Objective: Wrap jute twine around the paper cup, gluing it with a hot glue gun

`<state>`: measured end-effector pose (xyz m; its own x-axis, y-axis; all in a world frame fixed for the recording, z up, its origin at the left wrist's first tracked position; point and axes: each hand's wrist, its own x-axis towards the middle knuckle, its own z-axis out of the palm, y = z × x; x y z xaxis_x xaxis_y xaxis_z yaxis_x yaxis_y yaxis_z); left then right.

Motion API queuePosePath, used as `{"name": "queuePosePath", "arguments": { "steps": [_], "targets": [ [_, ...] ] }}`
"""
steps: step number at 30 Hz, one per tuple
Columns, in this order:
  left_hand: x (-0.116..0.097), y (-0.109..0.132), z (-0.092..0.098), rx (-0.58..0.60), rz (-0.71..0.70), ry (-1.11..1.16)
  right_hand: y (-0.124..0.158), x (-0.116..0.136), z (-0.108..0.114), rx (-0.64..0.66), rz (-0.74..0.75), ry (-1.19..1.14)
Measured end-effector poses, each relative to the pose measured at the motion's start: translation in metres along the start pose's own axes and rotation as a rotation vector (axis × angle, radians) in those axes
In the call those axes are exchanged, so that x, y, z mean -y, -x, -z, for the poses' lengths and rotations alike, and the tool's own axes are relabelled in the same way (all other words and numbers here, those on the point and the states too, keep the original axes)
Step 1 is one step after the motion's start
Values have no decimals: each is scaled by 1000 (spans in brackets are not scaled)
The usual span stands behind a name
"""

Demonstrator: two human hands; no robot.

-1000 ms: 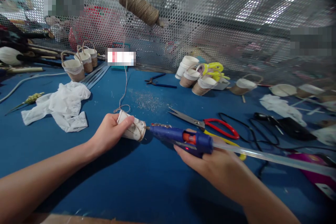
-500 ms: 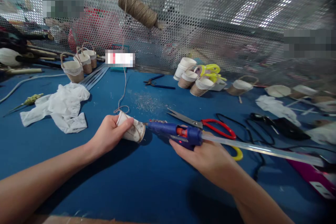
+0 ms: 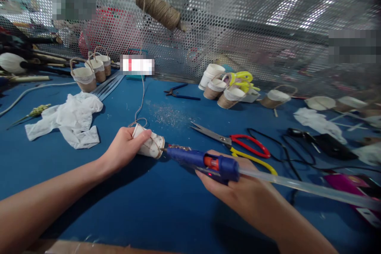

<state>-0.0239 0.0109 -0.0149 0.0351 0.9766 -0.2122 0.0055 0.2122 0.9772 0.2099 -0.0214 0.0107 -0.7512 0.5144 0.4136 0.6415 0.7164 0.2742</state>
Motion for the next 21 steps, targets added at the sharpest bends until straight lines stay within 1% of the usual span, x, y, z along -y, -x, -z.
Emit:
{"name": "queuePosePath", "arguments": {
  "steps": [3,6,9,12,14,19,21],
  "targets": [
    [1,-1,0,-13,-6,-20,-7,3,4,23,-53,-90],
    [1,-1,0,-3,-3,-15,-15,3,11,6,-33,-111],
    [0,-1,0,8,-3,-2,-18,0,14,8,8,-55],
    [-1,0,-1,7,-2,6,-14,-2,12,-6,63,59],
    [-1,0,-1,2,-1,8,-12,-3,10,-22,75,93],
    [0,-1,-1,-8,6,-1,-20,2,14,-36,-21,-28],
    [0,-1,-1,-8,9,4,-22,3,16,-14,-16,-53]
  ]
}}
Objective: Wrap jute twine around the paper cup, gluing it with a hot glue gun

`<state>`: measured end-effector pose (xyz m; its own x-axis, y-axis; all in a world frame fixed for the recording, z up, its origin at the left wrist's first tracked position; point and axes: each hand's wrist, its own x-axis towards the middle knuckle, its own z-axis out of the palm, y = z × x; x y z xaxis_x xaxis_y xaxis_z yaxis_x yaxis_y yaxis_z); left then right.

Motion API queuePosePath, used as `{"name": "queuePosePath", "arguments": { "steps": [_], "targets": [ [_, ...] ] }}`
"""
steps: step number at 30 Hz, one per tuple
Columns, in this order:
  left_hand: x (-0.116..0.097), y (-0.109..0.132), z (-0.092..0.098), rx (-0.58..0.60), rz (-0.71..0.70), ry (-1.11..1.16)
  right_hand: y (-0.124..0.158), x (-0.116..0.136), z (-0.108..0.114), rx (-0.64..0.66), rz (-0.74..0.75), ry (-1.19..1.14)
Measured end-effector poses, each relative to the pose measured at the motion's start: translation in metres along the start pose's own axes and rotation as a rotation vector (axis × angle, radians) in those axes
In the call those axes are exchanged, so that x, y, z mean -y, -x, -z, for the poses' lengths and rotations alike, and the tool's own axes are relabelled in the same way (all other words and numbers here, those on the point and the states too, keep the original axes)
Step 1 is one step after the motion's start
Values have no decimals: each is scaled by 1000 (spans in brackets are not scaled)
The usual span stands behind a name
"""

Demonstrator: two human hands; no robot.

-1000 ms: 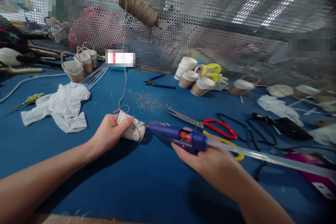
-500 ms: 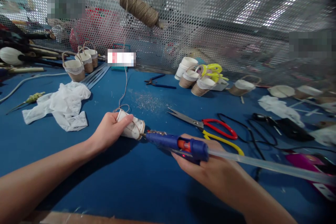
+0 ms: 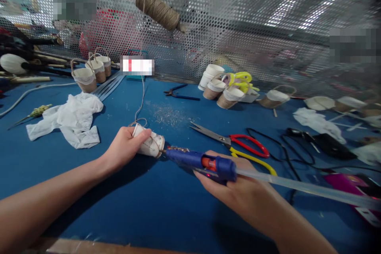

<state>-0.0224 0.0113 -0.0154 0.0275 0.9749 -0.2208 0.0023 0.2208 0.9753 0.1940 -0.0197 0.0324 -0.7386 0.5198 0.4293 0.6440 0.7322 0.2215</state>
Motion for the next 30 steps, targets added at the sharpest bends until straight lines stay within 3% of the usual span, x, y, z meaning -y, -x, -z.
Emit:
{"name": "queuePosePath", "arguments": {
  "steps": [10,16,30],
  "targets": [
    [-4,8,0,28,-120,-129,22,-9,-9,-21,95,244],
    [-2,10,1,27,-177,-159,18,-13,-6,49,96,228],
    [0,16,1,103,-300,-249,4,-13,-5,-50,123,219]
  ]
}}
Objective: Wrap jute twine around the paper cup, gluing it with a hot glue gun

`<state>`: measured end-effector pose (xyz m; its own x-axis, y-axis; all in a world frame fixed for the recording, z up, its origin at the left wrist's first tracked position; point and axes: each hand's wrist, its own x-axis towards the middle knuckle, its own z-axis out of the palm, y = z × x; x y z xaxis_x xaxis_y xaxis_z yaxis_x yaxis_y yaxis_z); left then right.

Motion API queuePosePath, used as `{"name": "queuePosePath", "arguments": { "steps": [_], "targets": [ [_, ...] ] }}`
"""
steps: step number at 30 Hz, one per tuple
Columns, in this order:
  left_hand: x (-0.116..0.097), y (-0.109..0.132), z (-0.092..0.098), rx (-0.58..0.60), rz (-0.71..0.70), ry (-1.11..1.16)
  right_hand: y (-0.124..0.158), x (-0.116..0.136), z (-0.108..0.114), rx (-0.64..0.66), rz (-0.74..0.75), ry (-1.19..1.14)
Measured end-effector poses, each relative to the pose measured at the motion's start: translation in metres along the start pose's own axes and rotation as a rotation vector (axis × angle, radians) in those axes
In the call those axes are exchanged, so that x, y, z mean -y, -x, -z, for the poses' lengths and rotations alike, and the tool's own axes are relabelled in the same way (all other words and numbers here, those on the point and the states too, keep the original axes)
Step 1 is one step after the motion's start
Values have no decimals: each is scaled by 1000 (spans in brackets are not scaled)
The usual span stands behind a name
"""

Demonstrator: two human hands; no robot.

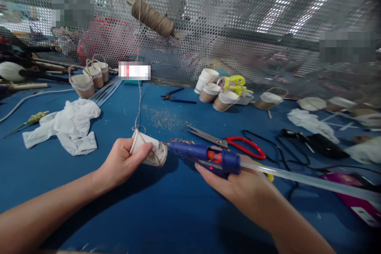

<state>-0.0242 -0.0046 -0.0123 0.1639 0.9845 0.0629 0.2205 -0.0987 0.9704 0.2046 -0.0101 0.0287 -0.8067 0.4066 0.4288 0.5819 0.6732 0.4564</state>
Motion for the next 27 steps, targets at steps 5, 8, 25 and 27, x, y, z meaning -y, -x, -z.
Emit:
{"name": "queuePosePath", "arguments": {
  "steps": [5,8,25,27],
  "targets": [
    [0,1,0,-10,-23,-33,1,-1,-1,-25,18,-8],
    [1,0,0,-46,-8,-27,2,-1,2,15,-2,14],
    [-1,-6,-1,-160,169,169,19,9,-1,93,-38,30],
    [-1,-7,-1,-162,174,175,19,10,-1,97,-36,30]
  ]
}}
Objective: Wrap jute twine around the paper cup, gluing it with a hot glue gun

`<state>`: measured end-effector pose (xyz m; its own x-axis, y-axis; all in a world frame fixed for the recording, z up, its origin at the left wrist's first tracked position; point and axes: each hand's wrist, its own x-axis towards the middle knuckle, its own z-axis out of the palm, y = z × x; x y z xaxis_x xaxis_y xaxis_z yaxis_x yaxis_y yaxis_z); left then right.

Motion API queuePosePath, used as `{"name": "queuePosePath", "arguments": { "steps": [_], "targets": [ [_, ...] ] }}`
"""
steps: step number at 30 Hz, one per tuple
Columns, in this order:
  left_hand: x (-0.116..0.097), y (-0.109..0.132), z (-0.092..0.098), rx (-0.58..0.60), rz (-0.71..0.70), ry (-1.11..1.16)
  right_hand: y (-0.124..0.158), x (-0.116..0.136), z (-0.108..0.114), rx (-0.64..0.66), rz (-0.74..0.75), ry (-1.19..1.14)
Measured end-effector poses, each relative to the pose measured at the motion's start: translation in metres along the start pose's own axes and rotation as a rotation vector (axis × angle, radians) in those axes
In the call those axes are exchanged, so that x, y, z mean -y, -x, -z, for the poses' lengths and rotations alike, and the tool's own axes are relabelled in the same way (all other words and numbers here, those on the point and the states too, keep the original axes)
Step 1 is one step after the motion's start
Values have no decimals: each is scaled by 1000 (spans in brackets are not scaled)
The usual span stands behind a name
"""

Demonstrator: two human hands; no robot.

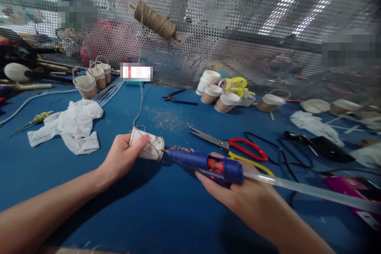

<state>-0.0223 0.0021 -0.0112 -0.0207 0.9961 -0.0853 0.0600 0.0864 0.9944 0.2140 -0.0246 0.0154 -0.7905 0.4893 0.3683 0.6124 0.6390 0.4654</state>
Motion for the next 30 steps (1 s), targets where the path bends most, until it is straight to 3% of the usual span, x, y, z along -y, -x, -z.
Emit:
{"name": "queuePosePath", "arguments": {
  "steps": [7,11,16,20,23,26,28,30],
  "targets": [
    [-1,0,-1,-20,13,26,-9,0,12,103,28,1],
    [-2,-1,-2,-25,37,56,-8,1,9,38,24,-25],
    [-2,-1,-1,-27,35,65,3,2,-1,-21,-155,-302],
    [-2,0,0,-8,15,84,-2,-7,1,52,-266,-467],
    [-3,2,0,2,7,97,-17,-21,3,187,-541,-880],
    [-4,3,0,0,4,112,-28,-38,-6,124,-988,-1287],
    [-4,4,0,-3,-3,117,-33,-51,-18,23,-1187,-1260],
    [-4,4,0,-10,-14,108,-36,-63,-35,35,-1245,-1187]
  ]
}}
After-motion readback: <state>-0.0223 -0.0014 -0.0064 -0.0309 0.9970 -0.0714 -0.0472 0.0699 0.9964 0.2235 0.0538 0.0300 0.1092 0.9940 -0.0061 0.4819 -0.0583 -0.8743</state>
